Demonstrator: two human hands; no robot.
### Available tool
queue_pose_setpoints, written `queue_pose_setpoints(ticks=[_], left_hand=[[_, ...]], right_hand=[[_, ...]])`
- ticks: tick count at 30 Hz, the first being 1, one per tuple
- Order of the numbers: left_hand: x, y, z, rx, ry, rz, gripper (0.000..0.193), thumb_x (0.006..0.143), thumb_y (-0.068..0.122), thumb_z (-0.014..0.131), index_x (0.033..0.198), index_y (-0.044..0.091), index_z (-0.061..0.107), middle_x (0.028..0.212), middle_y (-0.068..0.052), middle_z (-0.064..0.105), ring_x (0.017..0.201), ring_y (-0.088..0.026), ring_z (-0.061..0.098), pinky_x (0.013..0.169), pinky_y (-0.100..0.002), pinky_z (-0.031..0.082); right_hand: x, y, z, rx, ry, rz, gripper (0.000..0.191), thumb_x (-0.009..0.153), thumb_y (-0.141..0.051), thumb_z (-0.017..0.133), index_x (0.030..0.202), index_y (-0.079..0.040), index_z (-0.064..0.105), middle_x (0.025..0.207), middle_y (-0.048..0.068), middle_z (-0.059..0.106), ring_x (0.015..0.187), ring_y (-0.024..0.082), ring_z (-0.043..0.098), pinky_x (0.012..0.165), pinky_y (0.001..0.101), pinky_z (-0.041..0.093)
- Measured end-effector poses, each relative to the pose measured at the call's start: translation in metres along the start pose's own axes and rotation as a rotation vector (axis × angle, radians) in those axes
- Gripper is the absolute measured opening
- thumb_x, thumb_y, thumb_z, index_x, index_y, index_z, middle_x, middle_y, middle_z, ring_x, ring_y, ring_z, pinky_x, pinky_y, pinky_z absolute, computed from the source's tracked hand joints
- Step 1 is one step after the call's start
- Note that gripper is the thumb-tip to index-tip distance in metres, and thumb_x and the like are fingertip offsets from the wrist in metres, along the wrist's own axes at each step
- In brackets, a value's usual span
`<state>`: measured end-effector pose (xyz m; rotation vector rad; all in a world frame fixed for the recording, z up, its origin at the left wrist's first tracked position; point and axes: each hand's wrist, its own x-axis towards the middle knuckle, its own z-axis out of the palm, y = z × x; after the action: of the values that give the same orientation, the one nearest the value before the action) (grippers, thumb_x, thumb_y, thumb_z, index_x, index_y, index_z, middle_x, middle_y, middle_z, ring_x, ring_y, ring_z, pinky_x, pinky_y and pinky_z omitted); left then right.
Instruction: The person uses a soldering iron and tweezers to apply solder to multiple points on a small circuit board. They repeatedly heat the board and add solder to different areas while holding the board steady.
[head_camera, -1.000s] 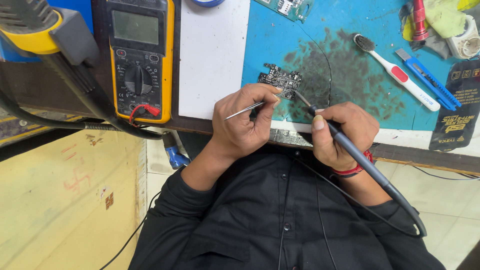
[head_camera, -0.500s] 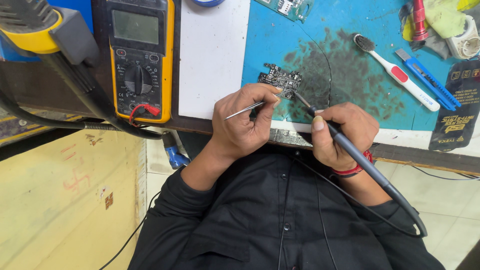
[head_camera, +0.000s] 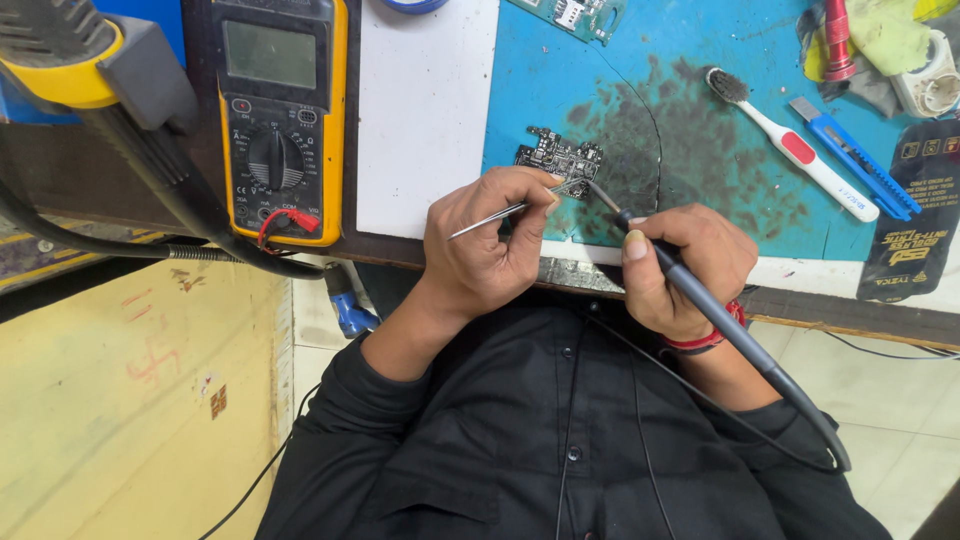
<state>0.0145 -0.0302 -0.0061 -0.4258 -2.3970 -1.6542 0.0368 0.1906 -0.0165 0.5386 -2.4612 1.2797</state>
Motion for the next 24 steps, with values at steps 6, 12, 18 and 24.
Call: queue_pose_setpoints(ticks=[6,12,18,24], left_hand=[[-0.0001,-0.0001,0.0002,-0.002,-0.002,-0.003,0.013,0.098,0.001,0.072,0.102,0.005,0.061,0.106,-0.008,0.075,0.083,-0.017,0.076,0.073,-0.027,0.06],[-0.0001,-0.0007,0.0003,-0.003,-0.005,0.0,0.013,0.098,0.001,0.072,0.102,0.005,0.061,0.106,-0.008,0.075,0.083,-0.017,0.076,0.073,-0.027,0.06],[-0.0002,-0.001,0.0008,-0.001,-0.001,0.009,0.013,0.099,0.001,0.072,0.103,0.006,0.06,0.106,-0.007,0.075,0.085,-0.018,0.077,0.073,-0.027,0.061],[-0.0005,-0.0005,0.0001,0.01,0.002,0.014,0.013,0.099,0.002,0.072,0.103,0.006,0.06,0.106,-0.008,0.075,0.085,-0.019,0.077,0.073,-0.028,0.06]], right_hand=[[0.0003,-0.0001,-0.0001,-0.006,0.0,0.0,0.008,0.097,-0.005,0.069,0.097,-0.001,0.063,0.086,0.012,0.069,0.062,0.023,0.062,0.059,0.031,0.046],[0.0009,-0.0011,-0.0008,-0.002,-0.004,0.007,0.008,0.097,-0.005,0.07,0.096,-0.001,0.063,0.086,0.012,0.069,0.062,0.023,0.063,0.059,0.0308,0.047],[0.0013,-0.0018,-0.0006,-0.007,-0.002,0.011,0.008,0.097,-0.004,0.07,0.096,-0.001,0.063,0.084,0.012,0.068,0.061,0.023,0.062,0.058,0.0309,0.046],[0.001,-0.0009,-0.0001,-0.001,-0.003,0.006,0.008,0.097,-0.004,0.07,0.096,0.0,0.062,0.084,0.013,0.068,0.061,0.023,0.062,0.058,0.0308,0.046]])
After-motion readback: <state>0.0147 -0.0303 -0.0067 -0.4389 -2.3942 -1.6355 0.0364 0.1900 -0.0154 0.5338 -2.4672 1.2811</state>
